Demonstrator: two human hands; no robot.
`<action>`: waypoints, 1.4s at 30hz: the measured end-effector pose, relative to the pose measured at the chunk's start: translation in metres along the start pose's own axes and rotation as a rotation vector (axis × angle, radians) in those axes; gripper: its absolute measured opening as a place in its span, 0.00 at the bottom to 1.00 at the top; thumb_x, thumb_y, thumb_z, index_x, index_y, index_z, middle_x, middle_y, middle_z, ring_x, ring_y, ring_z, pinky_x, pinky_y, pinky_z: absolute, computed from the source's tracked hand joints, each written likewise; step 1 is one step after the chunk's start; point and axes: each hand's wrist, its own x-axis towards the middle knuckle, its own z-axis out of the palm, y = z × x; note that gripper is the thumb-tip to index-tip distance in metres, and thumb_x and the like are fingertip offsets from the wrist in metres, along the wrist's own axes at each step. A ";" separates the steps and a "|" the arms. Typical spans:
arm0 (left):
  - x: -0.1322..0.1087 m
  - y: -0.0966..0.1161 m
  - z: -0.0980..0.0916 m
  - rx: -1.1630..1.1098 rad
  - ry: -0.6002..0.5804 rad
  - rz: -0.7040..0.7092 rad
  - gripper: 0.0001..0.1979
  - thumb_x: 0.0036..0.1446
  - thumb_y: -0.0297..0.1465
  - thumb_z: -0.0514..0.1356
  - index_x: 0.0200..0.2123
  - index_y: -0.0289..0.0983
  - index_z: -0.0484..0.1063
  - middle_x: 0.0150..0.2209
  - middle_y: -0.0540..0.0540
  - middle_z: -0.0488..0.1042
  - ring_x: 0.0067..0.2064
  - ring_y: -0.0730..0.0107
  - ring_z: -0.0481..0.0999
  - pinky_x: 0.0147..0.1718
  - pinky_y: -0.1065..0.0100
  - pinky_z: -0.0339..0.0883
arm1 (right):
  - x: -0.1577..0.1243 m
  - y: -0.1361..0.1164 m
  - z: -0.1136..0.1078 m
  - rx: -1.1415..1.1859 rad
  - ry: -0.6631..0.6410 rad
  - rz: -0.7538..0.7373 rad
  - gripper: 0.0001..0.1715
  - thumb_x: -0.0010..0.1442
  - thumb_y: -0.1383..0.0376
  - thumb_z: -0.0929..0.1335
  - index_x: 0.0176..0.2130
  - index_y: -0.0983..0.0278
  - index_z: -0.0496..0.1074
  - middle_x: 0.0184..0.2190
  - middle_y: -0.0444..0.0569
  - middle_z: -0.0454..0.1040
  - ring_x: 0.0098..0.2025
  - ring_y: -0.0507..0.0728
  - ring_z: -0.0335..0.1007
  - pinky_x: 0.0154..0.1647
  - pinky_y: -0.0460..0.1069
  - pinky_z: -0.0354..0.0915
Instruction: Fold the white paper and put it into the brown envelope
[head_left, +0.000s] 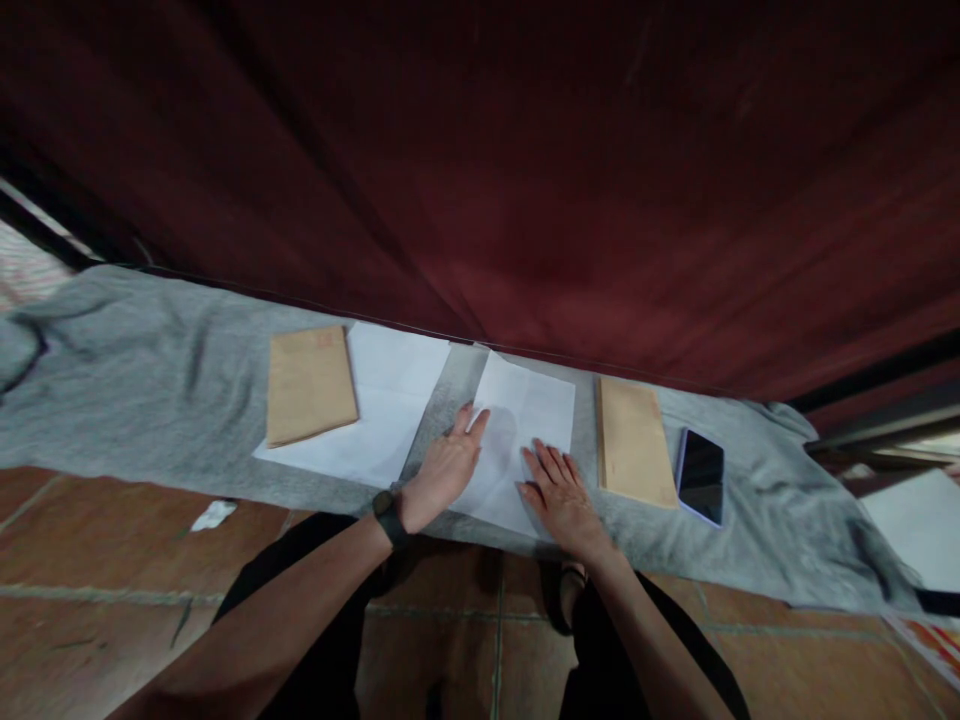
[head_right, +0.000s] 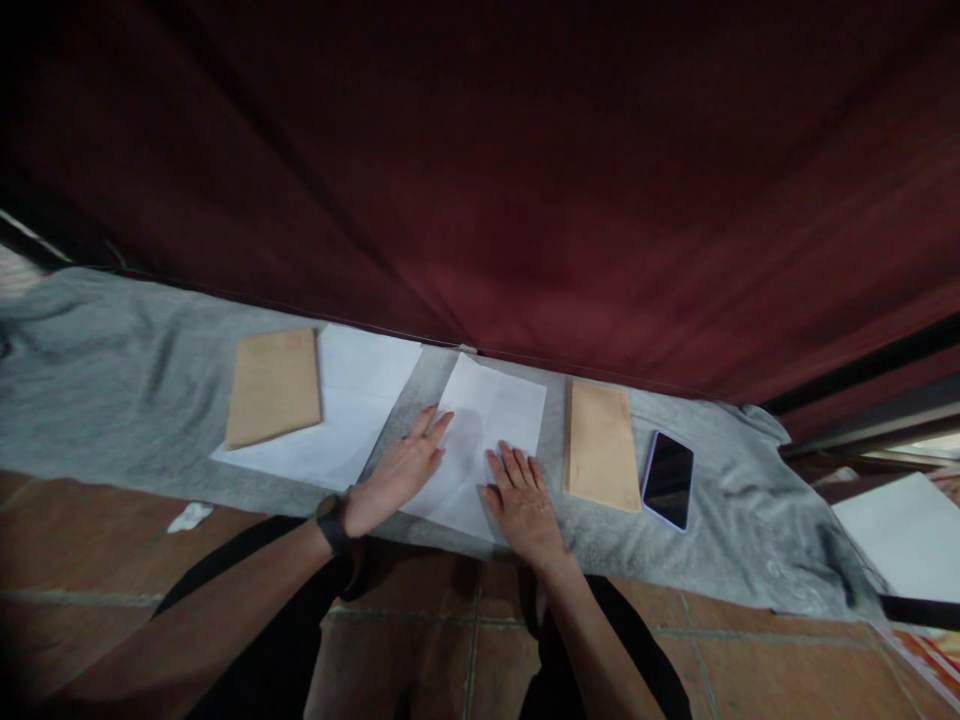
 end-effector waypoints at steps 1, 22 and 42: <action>-0.003 -0.001 -0.001 0.005 -0.002 0.016 0.35 0.61 0.20 0.50 0.70 0.40 0.51 0.72 0.31 0.47 0.49 0.51 0.78 0.48 0.54 0.70 | -0.001 0.003 -0.005 0.025 -0.035 -0.013 0.31 0.70 0.58 0.61 0.69 0.58 0.56 0.71 0.52 0.52 0.73 0.62 0.46 0.72 0.64 0.46; -0.006 0.011 0.016 0.417 0.051 0.091 0.28 0.59 0.15 0.48 0.61 0.36 0.65 0.67 0.34 0.60 0.54 0.48 0.73 0.38 0.58 0.75 | -0.035 0.007 -0.035 0.079 -0.265 -0.119 0.45 0.58 0.65 0.69 0.70 0.53 0.52 0.74 0.47 0.42 0.74 0.61 0.38 0.73 0.63 0.41; -0.003 -0.016 0.001 0.281 0.166 0.309 0.20 0.67 0.34 0.57 0.60 0.35 0.68 0.64 0.37 0.67 0.66 0.52 0.62 0.64 0.52 0.53 | -0.038 0.034 -0.038 0.227 -0.204 -0.112 0.42 0.56 0.79 0.62 0.64 0.48 0.65 0.71 0.41 0.52 0.72 0.58 0.47 0.72 0.62 0.51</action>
